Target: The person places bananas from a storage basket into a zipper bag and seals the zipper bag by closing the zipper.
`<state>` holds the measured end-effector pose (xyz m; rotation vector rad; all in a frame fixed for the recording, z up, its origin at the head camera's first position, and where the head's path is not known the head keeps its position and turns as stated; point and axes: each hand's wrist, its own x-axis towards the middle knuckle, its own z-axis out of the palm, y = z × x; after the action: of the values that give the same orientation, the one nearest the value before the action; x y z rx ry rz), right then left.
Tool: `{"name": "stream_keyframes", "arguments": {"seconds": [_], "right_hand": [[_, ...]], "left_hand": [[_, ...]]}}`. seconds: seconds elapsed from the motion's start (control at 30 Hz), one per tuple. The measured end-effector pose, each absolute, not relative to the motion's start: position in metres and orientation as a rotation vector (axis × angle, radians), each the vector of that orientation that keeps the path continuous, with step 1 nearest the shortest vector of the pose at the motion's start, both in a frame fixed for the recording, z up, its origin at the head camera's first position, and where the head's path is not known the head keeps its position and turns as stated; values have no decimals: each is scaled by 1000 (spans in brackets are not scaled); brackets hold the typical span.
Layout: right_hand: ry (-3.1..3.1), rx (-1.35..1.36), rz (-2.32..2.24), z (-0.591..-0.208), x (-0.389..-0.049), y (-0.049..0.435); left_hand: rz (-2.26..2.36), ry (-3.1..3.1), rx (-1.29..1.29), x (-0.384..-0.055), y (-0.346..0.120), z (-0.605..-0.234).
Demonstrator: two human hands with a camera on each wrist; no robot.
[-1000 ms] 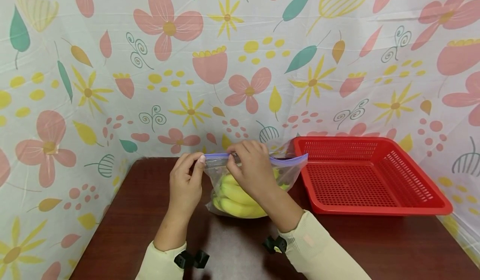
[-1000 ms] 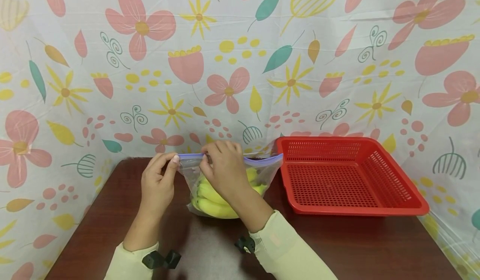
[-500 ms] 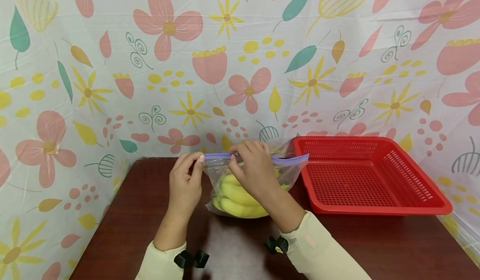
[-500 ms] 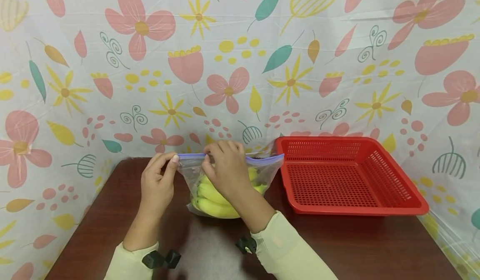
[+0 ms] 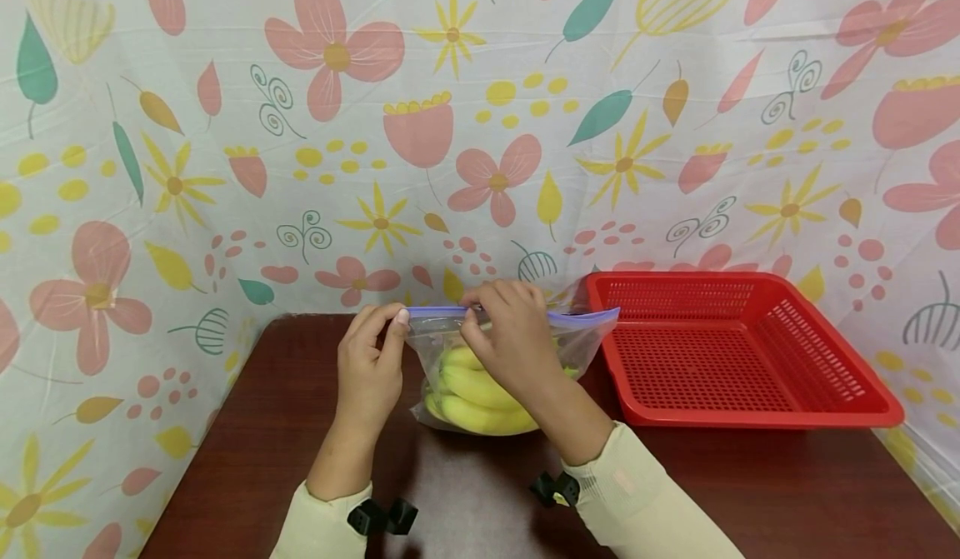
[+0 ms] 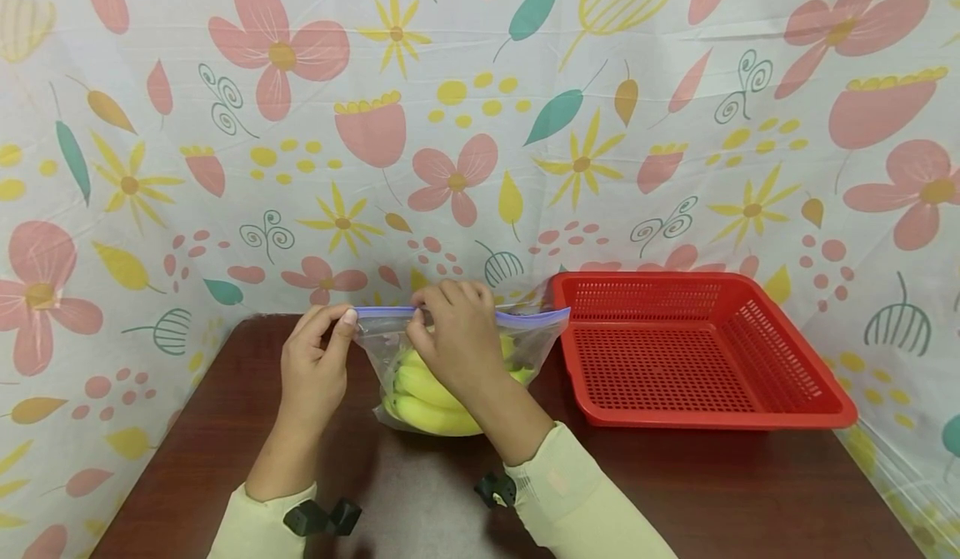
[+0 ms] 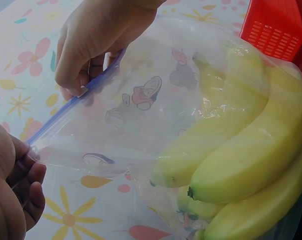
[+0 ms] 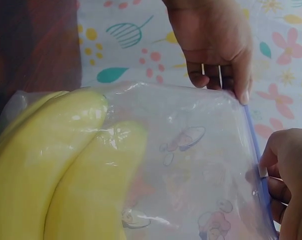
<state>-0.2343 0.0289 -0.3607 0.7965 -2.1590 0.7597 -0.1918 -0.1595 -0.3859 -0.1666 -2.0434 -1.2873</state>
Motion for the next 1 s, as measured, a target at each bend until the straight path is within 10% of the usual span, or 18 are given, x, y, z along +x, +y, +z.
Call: {"name": "stream_keyframes", "arguments": {"seconds": [1.0], "right_hand": [[-2134,741,768,-364,-236,38]], "left_hand": [[-1297,-2040,-166,-192,-161,-387]]}}
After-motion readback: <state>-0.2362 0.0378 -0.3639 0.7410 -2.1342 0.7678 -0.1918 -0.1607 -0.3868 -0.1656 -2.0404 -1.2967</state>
